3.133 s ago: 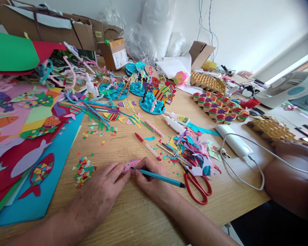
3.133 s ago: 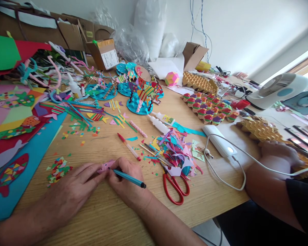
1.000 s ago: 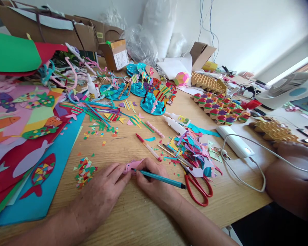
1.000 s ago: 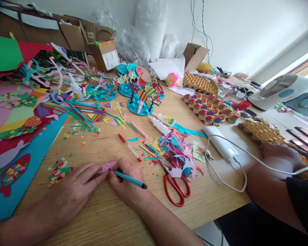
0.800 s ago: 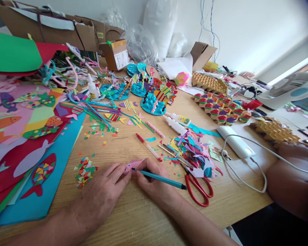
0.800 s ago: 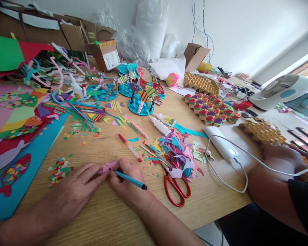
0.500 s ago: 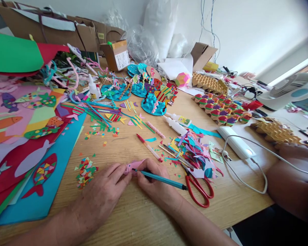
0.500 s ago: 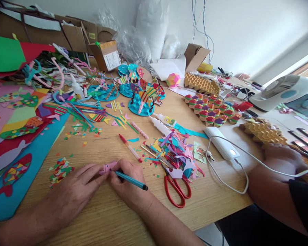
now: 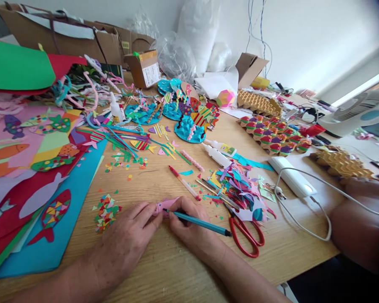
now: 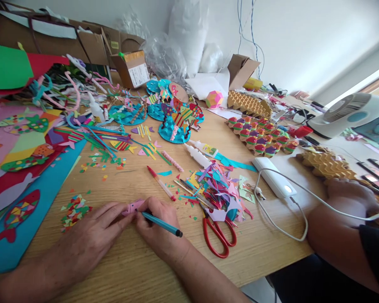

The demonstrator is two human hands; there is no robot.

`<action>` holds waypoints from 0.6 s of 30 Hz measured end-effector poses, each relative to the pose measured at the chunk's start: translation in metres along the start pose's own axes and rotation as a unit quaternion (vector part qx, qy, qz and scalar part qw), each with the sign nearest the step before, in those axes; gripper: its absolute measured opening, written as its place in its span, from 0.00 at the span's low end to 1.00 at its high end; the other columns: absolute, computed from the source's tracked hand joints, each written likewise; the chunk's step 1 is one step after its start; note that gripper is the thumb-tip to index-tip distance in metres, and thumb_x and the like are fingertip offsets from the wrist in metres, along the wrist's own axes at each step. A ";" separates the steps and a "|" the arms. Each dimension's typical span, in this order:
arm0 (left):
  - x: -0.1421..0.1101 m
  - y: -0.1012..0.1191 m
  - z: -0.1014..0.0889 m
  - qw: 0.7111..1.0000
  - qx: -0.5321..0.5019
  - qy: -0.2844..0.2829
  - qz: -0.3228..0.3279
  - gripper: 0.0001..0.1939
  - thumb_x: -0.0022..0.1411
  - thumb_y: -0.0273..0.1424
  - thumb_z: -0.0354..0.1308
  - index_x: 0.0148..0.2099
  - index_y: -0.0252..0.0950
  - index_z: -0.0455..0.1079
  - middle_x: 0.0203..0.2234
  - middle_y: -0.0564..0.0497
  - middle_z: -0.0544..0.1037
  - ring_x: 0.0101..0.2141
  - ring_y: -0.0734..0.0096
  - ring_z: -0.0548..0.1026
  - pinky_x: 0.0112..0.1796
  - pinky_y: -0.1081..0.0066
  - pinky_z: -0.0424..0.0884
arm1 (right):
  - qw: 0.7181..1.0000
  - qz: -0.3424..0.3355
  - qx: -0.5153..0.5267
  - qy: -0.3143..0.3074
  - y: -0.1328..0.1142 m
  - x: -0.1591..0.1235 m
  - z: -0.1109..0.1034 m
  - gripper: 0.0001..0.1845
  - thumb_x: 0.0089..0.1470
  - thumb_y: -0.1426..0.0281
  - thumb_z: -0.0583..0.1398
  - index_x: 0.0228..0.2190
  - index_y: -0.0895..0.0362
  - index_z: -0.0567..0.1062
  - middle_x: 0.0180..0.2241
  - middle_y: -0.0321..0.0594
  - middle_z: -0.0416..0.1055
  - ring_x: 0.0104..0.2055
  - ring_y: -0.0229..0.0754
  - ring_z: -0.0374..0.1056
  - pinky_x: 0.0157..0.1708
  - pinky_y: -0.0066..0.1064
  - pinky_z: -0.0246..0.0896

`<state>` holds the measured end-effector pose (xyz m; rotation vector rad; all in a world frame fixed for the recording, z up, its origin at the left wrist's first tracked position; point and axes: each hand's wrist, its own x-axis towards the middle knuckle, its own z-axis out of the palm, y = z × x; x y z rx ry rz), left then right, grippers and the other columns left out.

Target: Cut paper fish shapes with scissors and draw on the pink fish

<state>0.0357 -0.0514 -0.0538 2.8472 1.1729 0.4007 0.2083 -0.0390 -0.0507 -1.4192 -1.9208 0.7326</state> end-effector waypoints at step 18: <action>-0.001 -0.002 -0.003 1.000 0.016 -0.003 0.010 0.19 0.58 0.19 0.44 0.50 0.32 0.66 0.41 0.43 0.74 0.42 0.61 0.69 0.40 0.62 0.72 | 1.000 0.002 -0.012 -0.004 -0.002 0.000 -0.002 0.04 0.43 0.76 0.54 0.22 0.56 0.67 0.17 0.32 0.65 0.17 0.33 0.57 0.20 0.23 0.53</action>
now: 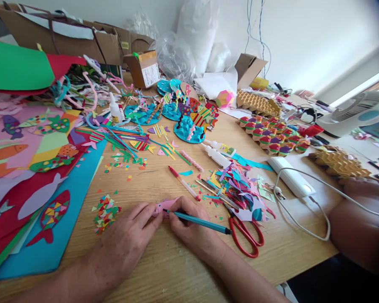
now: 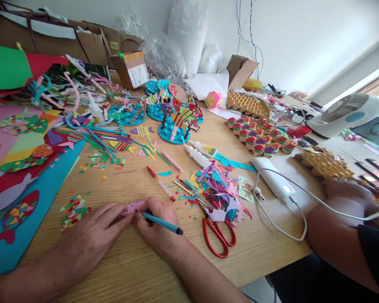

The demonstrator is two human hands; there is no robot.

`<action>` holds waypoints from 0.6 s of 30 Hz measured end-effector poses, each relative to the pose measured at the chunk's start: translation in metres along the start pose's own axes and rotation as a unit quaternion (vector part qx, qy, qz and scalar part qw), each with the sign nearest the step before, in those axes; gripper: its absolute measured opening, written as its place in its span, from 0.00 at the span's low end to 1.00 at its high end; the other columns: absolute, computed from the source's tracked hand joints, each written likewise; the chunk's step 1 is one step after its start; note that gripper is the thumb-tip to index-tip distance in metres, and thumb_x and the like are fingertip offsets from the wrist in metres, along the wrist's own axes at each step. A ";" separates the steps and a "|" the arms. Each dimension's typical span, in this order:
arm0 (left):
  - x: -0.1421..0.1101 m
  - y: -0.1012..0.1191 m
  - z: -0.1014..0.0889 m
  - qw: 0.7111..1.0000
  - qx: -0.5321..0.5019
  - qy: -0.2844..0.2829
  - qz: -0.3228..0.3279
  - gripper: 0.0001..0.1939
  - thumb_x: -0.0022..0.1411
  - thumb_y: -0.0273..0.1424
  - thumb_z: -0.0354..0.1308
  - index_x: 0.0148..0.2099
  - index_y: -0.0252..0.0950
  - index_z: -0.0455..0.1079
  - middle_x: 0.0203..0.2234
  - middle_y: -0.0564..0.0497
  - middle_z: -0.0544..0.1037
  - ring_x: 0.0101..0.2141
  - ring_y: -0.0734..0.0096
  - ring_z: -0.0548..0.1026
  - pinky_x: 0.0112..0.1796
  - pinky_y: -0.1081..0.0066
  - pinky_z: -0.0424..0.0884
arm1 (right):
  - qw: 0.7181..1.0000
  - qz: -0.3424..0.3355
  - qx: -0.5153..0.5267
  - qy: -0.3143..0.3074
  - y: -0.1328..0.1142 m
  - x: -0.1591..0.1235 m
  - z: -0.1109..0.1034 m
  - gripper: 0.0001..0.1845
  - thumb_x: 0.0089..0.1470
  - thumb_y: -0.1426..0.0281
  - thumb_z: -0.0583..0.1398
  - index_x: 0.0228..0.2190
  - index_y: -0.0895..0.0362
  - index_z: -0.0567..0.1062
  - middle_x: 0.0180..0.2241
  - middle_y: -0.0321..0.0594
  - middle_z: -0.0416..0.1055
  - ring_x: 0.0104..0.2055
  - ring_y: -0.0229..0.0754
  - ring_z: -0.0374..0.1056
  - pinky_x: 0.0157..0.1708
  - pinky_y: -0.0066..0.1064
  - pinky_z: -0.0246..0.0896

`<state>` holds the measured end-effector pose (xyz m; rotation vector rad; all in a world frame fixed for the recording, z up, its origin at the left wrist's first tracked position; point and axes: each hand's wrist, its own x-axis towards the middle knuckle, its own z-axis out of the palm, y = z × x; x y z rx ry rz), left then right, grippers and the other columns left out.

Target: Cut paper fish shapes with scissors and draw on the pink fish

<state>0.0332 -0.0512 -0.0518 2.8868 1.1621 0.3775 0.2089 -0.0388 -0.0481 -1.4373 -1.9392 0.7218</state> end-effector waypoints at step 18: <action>0.003 0.001 0.000 1.000 -0.001 -0.013 0.004 0.19 0.58 0.19 0.45 0.51 0.28 0.66 0.40 0.41 0.74 0.41 0.60 0.70 0.39 0.60 0.73 | 1.000 0.000 0.010 0.010 0.001 -0.001 0.001 0.04 0.43 0.76 0.54 0.22 0.57 0.68 0.17 0.32 0.65 0.17 0.32 0.56 0.19 0.23 0.51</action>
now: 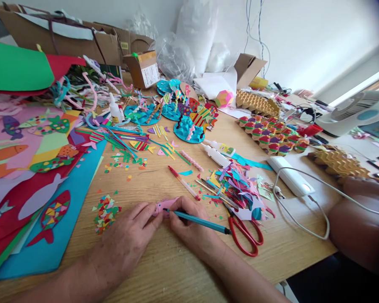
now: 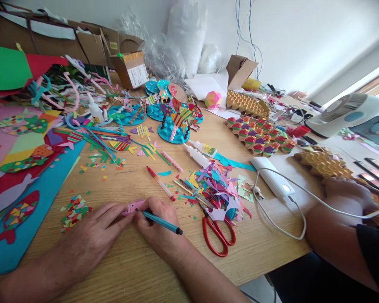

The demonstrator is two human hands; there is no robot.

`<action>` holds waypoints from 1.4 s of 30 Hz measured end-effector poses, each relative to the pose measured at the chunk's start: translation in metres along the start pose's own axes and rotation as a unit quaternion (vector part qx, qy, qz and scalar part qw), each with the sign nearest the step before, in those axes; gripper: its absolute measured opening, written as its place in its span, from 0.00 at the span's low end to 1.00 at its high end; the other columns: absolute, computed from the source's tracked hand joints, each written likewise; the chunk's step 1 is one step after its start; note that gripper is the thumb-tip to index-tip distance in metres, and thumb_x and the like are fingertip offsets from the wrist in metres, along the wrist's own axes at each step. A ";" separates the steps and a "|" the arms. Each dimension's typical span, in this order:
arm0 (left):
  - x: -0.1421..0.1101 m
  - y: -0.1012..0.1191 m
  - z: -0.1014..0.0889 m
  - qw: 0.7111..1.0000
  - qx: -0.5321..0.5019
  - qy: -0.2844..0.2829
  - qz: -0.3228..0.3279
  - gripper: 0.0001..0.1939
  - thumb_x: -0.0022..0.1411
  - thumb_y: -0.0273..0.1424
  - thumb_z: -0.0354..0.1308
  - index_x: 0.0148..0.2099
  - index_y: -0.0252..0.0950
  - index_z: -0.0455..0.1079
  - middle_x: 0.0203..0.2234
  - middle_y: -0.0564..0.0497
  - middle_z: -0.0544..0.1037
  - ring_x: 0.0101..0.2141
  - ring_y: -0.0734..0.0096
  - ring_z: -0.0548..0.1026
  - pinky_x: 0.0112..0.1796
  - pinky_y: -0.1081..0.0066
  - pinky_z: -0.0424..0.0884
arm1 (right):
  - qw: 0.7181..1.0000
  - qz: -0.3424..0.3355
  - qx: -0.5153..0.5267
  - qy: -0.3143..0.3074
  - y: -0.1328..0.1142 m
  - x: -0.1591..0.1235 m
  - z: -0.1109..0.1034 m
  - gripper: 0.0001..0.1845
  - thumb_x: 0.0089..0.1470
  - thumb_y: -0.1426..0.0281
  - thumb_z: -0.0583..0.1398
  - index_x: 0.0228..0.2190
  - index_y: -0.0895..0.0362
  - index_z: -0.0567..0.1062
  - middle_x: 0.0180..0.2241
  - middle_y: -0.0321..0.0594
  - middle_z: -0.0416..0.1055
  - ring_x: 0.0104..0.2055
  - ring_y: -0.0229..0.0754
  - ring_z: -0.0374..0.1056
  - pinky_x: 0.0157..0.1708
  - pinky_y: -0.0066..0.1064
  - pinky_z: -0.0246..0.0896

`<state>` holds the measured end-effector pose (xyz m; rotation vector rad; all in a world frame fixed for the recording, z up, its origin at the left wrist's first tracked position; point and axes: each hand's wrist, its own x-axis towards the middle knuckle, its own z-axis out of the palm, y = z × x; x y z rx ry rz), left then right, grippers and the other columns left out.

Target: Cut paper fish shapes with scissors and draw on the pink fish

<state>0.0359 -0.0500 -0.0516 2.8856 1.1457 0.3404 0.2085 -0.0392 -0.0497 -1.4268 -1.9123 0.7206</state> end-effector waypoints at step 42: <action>-0.005 -0.001 0.005 0.999 0.011 0.040 0.011 0.21 0.58 0.18 0.42 0.51 0.31 0.67 0.42 0.43 0.74 0.43 0.60 0.68 0.43 0.61 0.70 | 1.000 0.004 0.019 -0.012 0.000 -0.005 -0.007 0.04 0.43 0.77 0.53 0.21 0.57 0.65 0.19 0.32 0.64 0.19 0.32 0.56 0.20 0.22 0.51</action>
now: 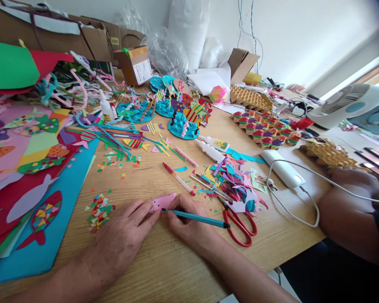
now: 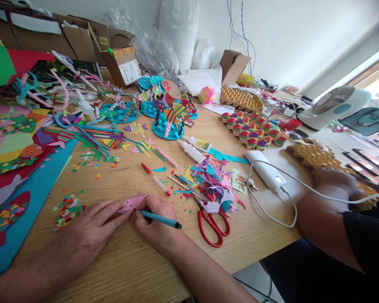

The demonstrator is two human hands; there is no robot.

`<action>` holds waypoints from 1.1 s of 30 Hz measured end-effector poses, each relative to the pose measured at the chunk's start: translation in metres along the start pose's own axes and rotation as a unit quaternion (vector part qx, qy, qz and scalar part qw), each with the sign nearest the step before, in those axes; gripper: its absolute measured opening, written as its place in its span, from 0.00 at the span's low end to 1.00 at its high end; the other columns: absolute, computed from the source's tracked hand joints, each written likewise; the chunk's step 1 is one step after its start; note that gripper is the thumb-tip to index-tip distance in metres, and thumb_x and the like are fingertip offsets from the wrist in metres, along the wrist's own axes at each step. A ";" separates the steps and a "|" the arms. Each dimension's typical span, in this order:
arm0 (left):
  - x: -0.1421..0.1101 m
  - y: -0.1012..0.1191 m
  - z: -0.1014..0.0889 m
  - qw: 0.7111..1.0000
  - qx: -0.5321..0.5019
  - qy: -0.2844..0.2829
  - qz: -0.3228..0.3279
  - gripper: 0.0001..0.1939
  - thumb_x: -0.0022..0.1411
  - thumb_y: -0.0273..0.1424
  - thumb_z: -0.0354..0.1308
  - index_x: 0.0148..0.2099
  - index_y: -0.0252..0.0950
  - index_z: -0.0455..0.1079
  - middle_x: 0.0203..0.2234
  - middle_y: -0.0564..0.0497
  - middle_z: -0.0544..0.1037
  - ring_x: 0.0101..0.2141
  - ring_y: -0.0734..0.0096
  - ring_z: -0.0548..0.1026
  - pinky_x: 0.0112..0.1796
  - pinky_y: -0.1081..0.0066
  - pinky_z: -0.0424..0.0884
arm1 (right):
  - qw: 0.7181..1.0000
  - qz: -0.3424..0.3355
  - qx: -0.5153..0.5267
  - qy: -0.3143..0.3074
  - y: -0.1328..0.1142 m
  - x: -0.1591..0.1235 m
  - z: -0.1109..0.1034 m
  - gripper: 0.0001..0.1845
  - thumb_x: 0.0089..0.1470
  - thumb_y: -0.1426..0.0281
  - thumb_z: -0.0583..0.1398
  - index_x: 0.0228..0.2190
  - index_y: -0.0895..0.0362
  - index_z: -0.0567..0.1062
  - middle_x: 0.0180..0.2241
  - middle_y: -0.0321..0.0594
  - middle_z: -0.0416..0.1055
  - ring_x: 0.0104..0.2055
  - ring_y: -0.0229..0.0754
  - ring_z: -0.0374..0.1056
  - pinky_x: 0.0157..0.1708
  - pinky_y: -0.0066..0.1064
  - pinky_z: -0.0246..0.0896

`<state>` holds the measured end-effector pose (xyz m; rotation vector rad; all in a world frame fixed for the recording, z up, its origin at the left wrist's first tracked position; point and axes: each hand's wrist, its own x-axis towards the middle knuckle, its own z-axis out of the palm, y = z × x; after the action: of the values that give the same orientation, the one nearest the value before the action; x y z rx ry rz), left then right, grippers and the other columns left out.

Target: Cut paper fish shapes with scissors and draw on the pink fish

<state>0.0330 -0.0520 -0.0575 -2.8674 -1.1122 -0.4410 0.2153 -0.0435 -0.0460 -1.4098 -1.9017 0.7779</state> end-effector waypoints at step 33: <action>0.000 0.001 0.001 0.999 -0.025 -0.028 -0.019 0.21 0.59 0.19 0.44 0.53 0.34 0.64 0.43 0.44 0.73 0.43 0.61 0.67 0.42 0.61 0.70 | 1.000 0.009 -0.024 -0.009 -0.001 0.000 -0.002 0.04 0.42 0.77 0.53 0.22 0.57 0.66 0.19 0.32 0.64 0.19 0.32 0.56 0.19 0.22 0.50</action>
<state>0.0334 -0.0526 -0.0587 -2.9229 -1.1822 -0.3987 0.2160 -0.0435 -0.0440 -1.4544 -1.9362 0.7606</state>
